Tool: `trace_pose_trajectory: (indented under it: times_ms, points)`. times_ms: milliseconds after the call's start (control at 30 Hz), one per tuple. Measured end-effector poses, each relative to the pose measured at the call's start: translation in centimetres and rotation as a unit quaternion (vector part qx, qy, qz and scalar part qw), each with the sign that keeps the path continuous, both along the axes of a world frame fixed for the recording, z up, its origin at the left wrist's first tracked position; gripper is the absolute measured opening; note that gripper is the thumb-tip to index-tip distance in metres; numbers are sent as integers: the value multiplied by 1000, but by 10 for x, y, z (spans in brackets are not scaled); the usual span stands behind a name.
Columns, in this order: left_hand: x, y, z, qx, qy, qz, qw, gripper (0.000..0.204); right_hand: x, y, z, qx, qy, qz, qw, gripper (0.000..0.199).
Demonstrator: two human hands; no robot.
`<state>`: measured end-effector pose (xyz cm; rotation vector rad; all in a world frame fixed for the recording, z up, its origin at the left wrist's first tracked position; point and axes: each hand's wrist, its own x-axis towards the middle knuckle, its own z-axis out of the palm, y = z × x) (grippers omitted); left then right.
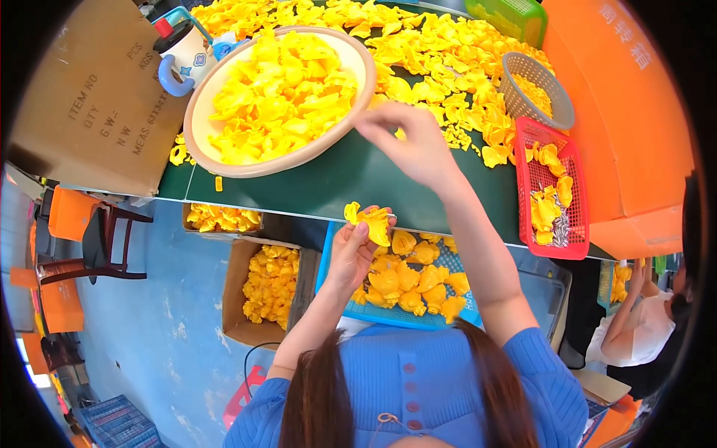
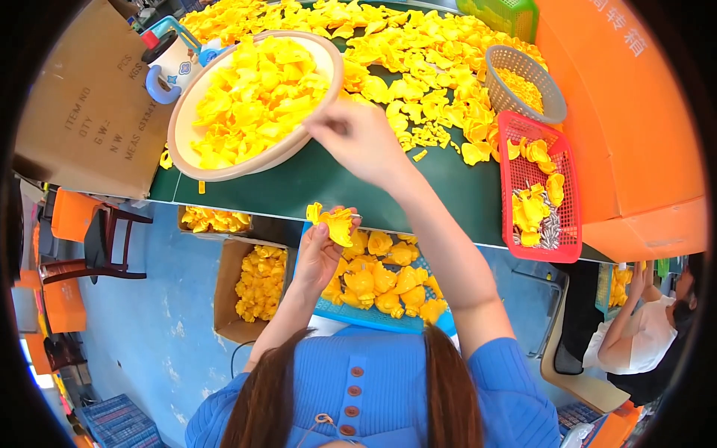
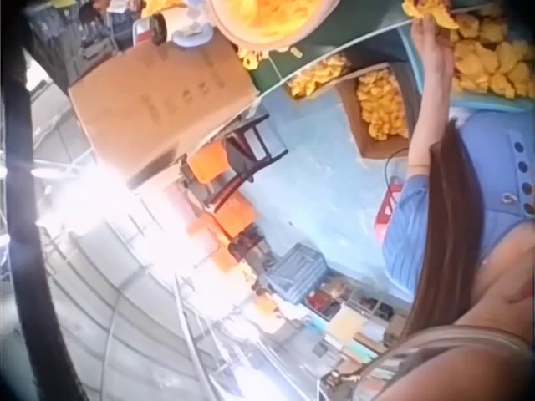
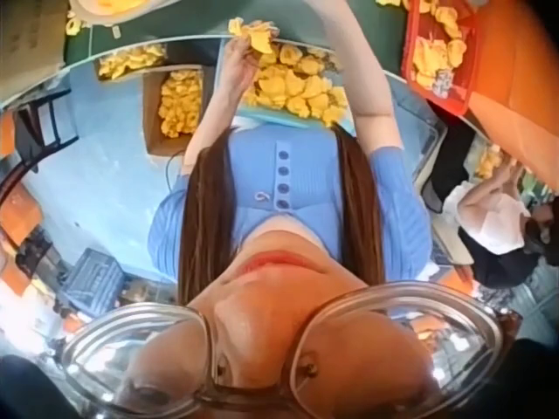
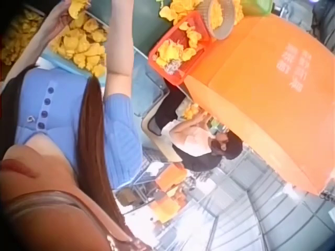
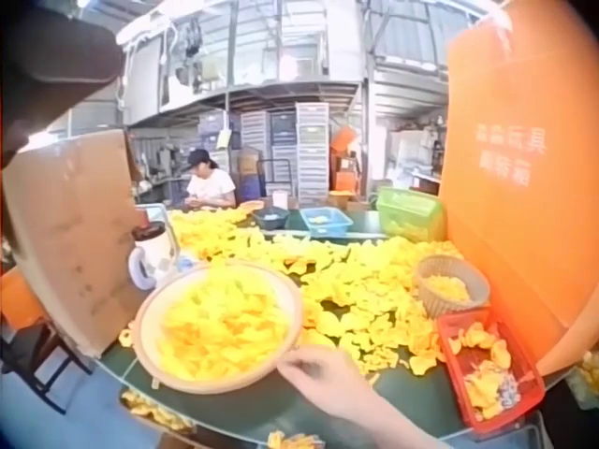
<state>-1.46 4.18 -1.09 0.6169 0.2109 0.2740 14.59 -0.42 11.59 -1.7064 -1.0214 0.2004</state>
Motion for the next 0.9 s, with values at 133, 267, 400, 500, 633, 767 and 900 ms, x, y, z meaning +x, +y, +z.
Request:
trace_pose_trajectory:
  times_ms: [133,267,400,500,633,767,900]
  points:
    - [2,-7,3,10,-6,-11,1000,46,58,84,-19,-163,-290,-89,939,15]
    - [-5,1,1,-2,-6,-5,1000,51,67,117,-17,-381,-325,-87,861,16]
    - [-10,9,4,-10,-8,-2,1000,55,71,119,-19,-380,-318,-80,865,17]
    - [-7,14,4,-8,-9,-12,1000,57,73,114,-17,-302,-288,-79,905,17]
    - [1,14,6,-13,-10,-31,999,59,75,99,-11,-99,-138,-69,983,20]
    - [4,8,8,-24,-15,-42,999,60,64,81,-1,-68,-40,-50,996,21]
    - [8,1,4,-63,-36,-45,996,47,57,68,-3,-49,-2,-42,998,26]
